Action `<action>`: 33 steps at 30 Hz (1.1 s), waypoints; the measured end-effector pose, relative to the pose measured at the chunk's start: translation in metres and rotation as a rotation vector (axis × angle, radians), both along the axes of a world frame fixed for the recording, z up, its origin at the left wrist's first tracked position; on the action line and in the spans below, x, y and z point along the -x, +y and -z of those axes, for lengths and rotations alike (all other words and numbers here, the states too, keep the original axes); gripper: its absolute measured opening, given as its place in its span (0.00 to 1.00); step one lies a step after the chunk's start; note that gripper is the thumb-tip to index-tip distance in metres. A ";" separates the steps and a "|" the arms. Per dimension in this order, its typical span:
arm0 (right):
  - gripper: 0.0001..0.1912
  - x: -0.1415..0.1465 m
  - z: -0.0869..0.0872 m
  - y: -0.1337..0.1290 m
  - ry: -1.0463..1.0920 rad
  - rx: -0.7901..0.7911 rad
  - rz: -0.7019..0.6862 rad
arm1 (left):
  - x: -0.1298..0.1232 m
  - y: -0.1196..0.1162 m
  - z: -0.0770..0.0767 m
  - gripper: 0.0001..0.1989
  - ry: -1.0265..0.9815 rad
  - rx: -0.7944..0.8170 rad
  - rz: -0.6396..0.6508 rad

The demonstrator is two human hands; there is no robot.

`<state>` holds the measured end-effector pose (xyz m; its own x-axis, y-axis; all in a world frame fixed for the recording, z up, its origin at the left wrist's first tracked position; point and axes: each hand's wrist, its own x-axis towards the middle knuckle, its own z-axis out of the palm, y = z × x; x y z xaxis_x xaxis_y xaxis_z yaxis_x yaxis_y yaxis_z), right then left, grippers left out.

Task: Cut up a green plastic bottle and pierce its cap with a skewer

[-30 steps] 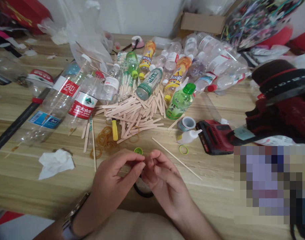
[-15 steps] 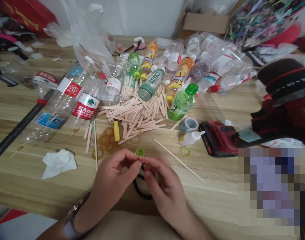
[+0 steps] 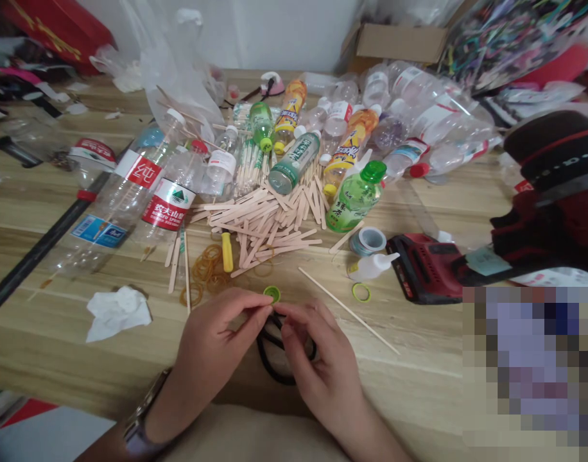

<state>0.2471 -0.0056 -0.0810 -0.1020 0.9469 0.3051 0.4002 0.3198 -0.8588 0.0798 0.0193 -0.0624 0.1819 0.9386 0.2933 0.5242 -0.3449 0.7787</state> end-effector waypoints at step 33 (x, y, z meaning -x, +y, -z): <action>0.19 -0.004 0.007 0.002 0.195 0.207 -0.103 | -0.005 -0.002 0.004 0.10 0.281 -0.227 -0.001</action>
<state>0.2508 -0.0037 -0.0877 -0.1594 0.9787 0.1295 0.1957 0.1599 -0.9675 0.0845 0.0172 -0.0668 0.2844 0.8554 0.4329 0.7069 -0.4921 0.5081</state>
